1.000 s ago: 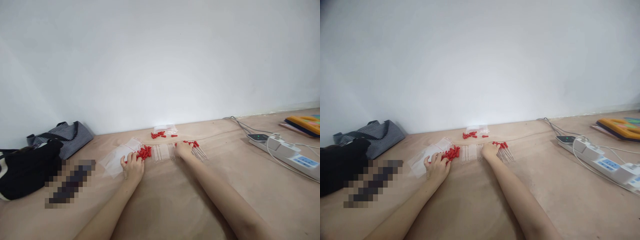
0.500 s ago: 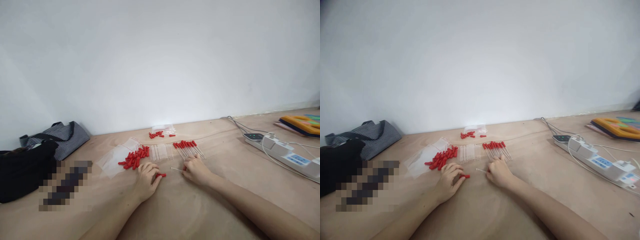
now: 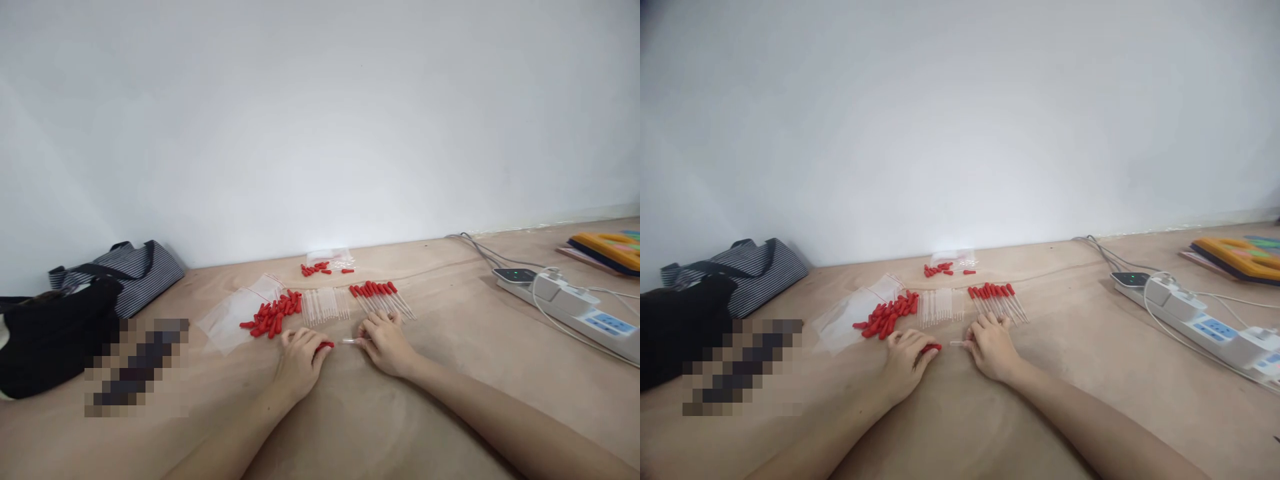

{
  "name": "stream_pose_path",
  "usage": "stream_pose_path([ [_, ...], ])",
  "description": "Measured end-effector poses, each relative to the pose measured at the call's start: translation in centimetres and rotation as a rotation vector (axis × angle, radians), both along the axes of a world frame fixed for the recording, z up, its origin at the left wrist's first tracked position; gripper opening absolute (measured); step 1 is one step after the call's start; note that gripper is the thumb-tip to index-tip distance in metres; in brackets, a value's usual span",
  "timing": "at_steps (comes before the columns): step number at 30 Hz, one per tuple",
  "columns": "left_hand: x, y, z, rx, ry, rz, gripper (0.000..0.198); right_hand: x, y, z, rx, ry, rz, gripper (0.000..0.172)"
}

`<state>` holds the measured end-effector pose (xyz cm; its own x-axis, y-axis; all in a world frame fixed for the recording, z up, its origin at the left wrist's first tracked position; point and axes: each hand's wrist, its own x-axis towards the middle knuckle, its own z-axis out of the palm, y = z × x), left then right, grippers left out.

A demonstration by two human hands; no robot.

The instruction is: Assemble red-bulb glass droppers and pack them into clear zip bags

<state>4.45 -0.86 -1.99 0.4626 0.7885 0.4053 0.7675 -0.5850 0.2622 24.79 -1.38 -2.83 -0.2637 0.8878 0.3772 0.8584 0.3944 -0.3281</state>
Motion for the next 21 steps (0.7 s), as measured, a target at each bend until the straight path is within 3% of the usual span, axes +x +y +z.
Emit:
stream_pose_path([
  [10, 0.1, -0.1, -0.1, 0.036, 0.001, -0.013, 0.012, -1.3, -0.8, -0.3, 0.122, 0.065, 0.097, 0.015],
  [21, 0.1, -0.1, 0.0, 0.04, -0.052, -0.04, 0.013, -1.9, -1.4, -0.6, 0.151, 0.068, 0.192, 0.013],
])
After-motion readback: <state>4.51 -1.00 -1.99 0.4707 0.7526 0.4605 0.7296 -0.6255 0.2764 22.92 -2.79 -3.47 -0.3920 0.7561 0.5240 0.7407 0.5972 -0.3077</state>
